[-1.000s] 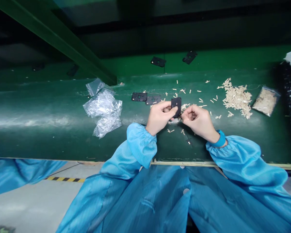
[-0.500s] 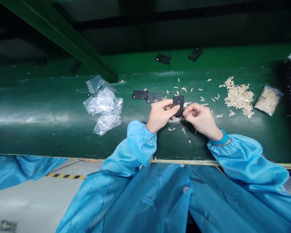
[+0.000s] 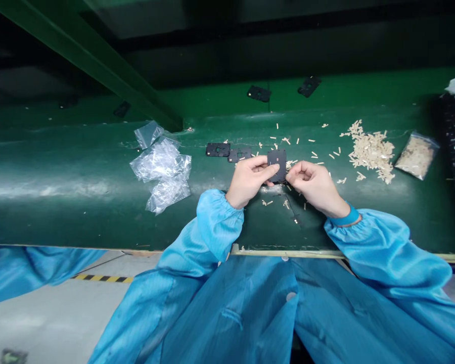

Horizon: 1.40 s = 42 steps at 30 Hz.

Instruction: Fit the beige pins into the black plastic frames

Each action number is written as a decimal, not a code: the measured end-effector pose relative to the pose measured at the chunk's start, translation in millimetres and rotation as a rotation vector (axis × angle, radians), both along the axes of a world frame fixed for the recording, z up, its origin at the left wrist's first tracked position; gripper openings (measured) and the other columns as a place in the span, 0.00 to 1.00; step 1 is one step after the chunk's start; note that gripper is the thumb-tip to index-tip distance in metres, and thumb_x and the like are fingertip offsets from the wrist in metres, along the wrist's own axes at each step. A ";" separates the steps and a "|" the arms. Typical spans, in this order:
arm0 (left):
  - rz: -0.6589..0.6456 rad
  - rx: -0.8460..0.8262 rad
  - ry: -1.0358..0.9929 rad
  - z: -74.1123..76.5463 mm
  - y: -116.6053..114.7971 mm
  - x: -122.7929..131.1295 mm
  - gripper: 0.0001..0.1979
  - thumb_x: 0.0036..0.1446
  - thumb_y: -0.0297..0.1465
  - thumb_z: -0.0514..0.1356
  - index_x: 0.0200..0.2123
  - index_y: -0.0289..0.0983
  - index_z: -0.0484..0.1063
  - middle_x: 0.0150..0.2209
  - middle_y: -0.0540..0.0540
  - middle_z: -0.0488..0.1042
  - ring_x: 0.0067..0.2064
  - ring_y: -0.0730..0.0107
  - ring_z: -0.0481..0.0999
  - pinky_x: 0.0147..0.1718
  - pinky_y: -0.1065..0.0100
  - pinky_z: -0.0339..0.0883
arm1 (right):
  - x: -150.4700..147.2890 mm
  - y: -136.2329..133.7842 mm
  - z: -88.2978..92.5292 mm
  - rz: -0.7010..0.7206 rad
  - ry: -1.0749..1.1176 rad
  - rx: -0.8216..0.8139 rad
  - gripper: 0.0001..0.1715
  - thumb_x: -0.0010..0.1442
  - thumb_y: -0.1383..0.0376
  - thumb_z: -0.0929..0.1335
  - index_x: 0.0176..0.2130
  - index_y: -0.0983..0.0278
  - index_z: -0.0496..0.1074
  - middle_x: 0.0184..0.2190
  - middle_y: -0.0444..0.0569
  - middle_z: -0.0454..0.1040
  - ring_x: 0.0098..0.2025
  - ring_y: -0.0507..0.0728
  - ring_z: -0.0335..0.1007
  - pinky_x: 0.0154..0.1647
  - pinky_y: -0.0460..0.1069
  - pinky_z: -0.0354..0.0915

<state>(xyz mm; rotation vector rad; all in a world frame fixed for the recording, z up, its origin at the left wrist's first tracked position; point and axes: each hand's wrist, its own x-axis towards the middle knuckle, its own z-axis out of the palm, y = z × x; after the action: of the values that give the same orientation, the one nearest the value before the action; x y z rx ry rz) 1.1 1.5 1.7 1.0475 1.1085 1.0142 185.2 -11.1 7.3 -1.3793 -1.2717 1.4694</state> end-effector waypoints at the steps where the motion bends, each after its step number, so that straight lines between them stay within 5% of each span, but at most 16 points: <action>1: -0.001 -0.003 -0.007 -0.8 -0.2 -0.1 0.14 0.51 0.40 0.71 0.27 0.34 0.77 0.23 0.53 0.69 0.23 0.80 0.68 0.23 0.75 0.75 | 0.0 -0.2 0.3 0.000 0.005 -0.004 0.06 0.53 0.65 0.72 0.28 0.63 0.71 0.23 0.42 0.69 0.23 0.49 0.58 0.24 0.47 0.55; 21: -0.078 -0.176 -0.344 6.8 -1.9 -1.2 0.11 0.51 0.36 0.73 0.35 0.36 0.81 0.29 0.51 0.76 0.26 0.80 0.73 0.21 0.79 0.70 | 1.8 -5.0 -0.2 0.121 0.529 -0.163 0.15 0.57 0.60 0.76 0.30 0.64 0.69 0.16 0.36 0.62 0.18 0.46 0.54 0.20 0.44 0.49; 42: -0.056 -0.203 -0.355 6.6 -0.5 -1.0 0.12 0.49 0.36 0.74 0.34 0.36 0.80 0.29 0.51 0.76 0.25 0.80 0.73 0.19 0.80 0.69 | 2.0 -2.6 2.8 0.100 0.555 -0.210 0.12 0.59 0.60 0.75 0.33 0.64 0.72 0.21 0.39 0.67 0.20 0.47 0.59 0.20 0.44 0.52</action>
<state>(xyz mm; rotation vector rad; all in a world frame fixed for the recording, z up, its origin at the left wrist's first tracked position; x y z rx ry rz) 0.1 1.0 8.4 0.6987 0.8651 0.9758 187.2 -13.7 10.0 -0.9356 -0.8566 1.9274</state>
